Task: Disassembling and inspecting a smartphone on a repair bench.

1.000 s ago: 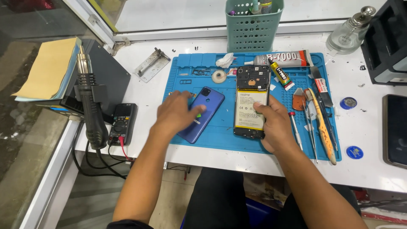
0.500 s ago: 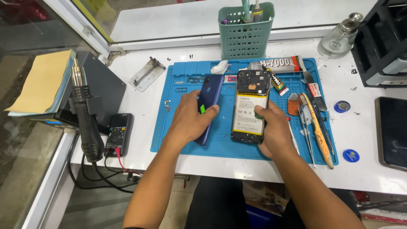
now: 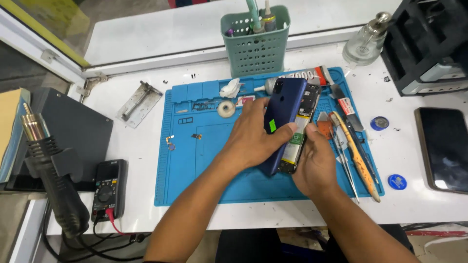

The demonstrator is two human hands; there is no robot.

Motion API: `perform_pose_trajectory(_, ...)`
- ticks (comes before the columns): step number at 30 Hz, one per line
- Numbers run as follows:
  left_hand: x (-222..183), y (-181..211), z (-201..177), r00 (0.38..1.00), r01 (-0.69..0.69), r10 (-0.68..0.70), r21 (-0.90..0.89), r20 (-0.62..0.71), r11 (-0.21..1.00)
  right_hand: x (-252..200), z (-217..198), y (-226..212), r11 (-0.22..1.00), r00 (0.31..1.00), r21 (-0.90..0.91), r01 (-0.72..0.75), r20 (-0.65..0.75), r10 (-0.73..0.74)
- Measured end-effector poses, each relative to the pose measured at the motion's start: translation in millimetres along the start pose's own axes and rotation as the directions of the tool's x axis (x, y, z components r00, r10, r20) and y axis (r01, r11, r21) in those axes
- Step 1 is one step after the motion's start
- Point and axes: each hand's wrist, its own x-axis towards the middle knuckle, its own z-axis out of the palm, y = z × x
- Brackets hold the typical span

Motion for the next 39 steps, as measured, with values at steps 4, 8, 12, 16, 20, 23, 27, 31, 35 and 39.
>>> perform_pose_trajectory(4, -11.0, 1.4, 5.0, 0.997, -0.058, 0.059, 0.015, -0.051, 0.998, 8.9, -27.7, 14.2, 0.997, 1.000, -0.074, -0.018, 0.023, 0.020)
perform_pose_trajectory(8, -10.9, -5.6, 5.1, 0.986, -0.133, 0.136, 0.035, -0.096, 0.991, 11.1, -29.9, 17.6, 0.994, 0.999, -0.112, -0.008, 0.032, 0.012)
perform_pose_trajectory(12, -13.5, 1.9, 4.1, 0.987, -0.135, 0.137, 0.020, -0.085, 0.991, 4.5, -11.9, 16.7, 0.980, 0.997, -0.183, 0.074, -0.022, -0.079)
perform_pose_trajectory(16, -16.7, -3.0, 5.6, 0.988, -0.131, 0.134, 0.045, -0.080, 0.990, -6.8, 3.8, -1.4, 0.998, 1.000, -0.057, -0.022, 0.003, 0.022)
perform_pose_trajectory(20, -15.1, -5.2, 8.5, 0.992, -0.106, 0.110, 0.062, -0.066, 0.992, -1.6, -13.4, 9.6, 0.999, 0.997, -0.041, -0.021, 0.069, 0.024)
perform_pose_trajectory(23, -12.5, -11.4, 12.6, 0.990, -0.113, 0.119, 0.082, -0.077, 0.990, 14.6, -48.9, 29.1, 0.997, 0.996, -0.075, -0.015, 0.085, 0.022)
perform_pose_trajectory(27, -2.3, -33.4, 18.2, 0.979, -0.132, 0.153, 0.153, -0.137, 0.979, 1.9, -18.1, 8.6, 0.996, 0.992, -0.079, -0.029, 0.122, 0.039)
perform_pose_trajectory(31, 21.6, -64.8, 23.9, 0.977, -0.084, 0.074, -0.045, -0.201, 0.995, -7.9, -1.0, -2.2, 0.983, 0.995, -0.156, -0.094, -0.056, 0.086)
perform_pose_trajectory(35, 19.9, -58.7, 28.3, 0.999, 0.007, 0.026, -0.762, 0.031, 0.648, -7.3, -1.9, -1.0, 0.972, 0.983, -0.152, -0.178, -0.062, 0.171)
perform_pose_trajectory(39, 9.4, -72.7, 51.8, 0.921, 0.258, 0.279, -0.963, 0.271, 0.083, 0.4, -18.3, 7.2, 0.958, 0.970, -0.154, -0.243, -0.049, 0.238)
